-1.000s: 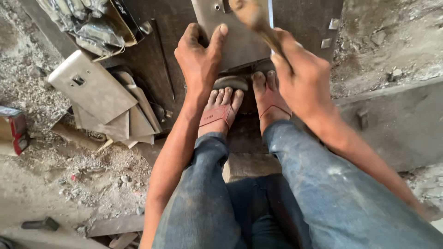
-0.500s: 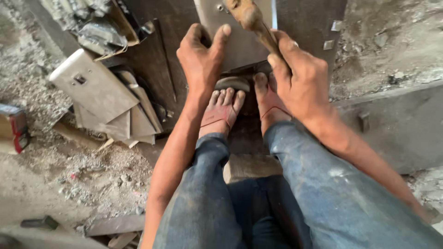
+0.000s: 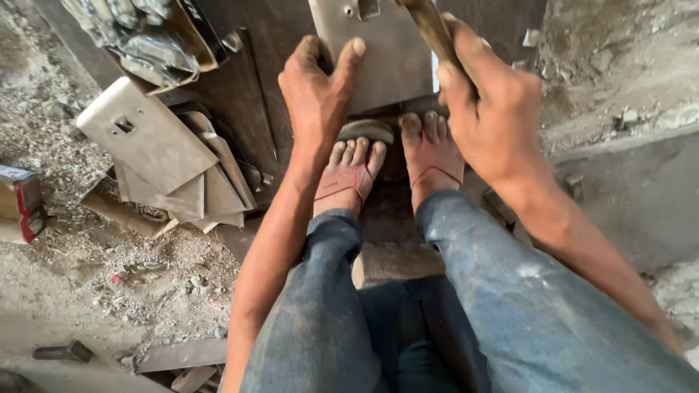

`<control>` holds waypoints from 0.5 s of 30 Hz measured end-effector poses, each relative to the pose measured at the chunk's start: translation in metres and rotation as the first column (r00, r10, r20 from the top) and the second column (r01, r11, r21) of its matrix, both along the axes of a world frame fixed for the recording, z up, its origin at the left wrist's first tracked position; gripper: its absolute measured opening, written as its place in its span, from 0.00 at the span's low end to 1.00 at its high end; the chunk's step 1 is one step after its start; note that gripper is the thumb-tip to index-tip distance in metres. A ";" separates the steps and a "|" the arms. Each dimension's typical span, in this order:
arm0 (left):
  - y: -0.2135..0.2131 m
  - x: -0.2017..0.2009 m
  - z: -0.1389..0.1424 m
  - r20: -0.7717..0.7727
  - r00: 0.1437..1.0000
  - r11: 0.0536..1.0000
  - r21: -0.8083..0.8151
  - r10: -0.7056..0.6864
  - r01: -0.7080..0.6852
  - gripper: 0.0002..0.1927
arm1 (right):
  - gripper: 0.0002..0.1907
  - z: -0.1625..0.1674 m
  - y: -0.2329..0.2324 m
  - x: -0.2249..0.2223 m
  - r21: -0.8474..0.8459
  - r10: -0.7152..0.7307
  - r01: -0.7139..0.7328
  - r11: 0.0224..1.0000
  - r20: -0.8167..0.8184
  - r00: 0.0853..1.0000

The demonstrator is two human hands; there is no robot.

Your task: The person sits on a low seat and works metal enclosure plates one at a time, holding each between the feet while filing and scraping the edges and surface with a file and a small tool, and tapping with a hammer. The person then fits a small metal fitting to a plate and hammers a pin into it.

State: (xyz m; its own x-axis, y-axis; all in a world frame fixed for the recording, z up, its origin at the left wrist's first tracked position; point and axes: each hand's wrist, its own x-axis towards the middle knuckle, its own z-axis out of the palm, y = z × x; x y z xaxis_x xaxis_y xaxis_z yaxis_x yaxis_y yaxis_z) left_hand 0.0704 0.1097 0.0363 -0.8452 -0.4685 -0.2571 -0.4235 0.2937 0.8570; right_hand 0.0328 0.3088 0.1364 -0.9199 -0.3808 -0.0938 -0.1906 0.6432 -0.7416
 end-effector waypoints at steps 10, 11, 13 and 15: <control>0.001 0.002 -0.003 0.027 1.000 1.000 0.030 0.008 -0.009 0.25 | 0.17 -0.001 -0.011 -0.011 0.056 0.079 -0.074 0.996 -0.078 0.994; 0.001 0.001 -0.003 0.028 0.999 0.998 0.067 0.018 -0.020 0.24 | 0.16 -0.001 -0.011 -0.012 0.095 0.114 -0.105 0.990 -0.084 0.990; 0.000 0.000 -0.003 0.073 0.997 0.999 0.032 0.014 -0.017 0.26 | 0.15 -0.004 -0.010 -0.012 0.176 0.169 -0.151 0.973 -0.095 0.981; -0.001 -0.001 -0.002 0.052 0.999 1.000 0.022 -0.003 0.002 0.27 | 0.16 -0.008 -0.005 -0.013 0.151 0.180 -0.153 0.977 -0.183 0.966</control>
State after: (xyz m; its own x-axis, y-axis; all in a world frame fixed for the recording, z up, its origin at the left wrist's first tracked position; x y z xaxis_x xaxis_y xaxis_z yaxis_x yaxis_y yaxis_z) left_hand 0.0689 0.1088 0.0342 -0.8315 -0.4603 -0.3111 -0.4670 0.2759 0.8401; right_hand 0.0202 0.3034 0.1280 -0.8501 -0.5263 0.0196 -0.4355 0.6815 -0.5881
